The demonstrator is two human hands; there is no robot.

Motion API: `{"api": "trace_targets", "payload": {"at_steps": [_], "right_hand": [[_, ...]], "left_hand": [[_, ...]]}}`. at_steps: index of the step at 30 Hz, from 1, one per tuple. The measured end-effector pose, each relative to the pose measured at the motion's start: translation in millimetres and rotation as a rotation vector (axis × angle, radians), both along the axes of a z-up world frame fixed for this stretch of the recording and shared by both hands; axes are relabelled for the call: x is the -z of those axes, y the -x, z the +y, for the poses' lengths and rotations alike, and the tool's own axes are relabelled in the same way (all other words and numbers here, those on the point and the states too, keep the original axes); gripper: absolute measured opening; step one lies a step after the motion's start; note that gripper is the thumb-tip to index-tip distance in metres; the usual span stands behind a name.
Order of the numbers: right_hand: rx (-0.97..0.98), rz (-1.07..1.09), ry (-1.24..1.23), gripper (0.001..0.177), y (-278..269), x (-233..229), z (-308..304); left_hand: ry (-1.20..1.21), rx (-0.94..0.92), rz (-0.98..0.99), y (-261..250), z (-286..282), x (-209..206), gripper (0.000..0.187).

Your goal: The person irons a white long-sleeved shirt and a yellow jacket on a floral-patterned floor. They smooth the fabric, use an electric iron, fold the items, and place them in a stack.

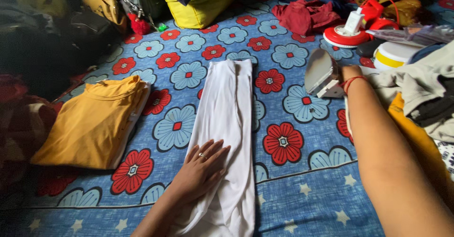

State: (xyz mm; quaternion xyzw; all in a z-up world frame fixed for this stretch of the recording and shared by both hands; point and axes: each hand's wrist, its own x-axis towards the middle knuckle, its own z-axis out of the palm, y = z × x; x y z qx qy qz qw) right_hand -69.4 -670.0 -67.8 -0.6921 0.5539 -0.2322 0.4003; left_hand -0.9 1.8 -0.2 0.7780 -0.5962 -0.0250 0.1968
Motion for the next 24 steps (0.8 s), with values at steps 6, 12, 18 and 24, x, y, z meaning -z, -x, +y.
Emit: {"api": "trace_targets", "payload": {"at_steps": [6, 12, 18, 24], "right_hand": [[-0.102, 0.11, 0.001, 0.052, -6, -16, 5], [-0.222, 0.154, 0.119, 0.05, -7, -22, 27], [-0.481, -0.172, 0.381, 0.054, -20, -65, 99], [-0.945, -0.169, 0.423, 0.07, -39, -140, 236]], "left_hand": [[-0.007, -0.001, 0.005, 2, 0, -4, 0.065], [-0.011, -0.003, 0.031, 5, 2, -4, 0.064], [0.127, 0.036, -0.008, 2, 2, -6, 0.055], [0.38, -0.153, 0.023, -23, 8, -8, 0.029]]}}
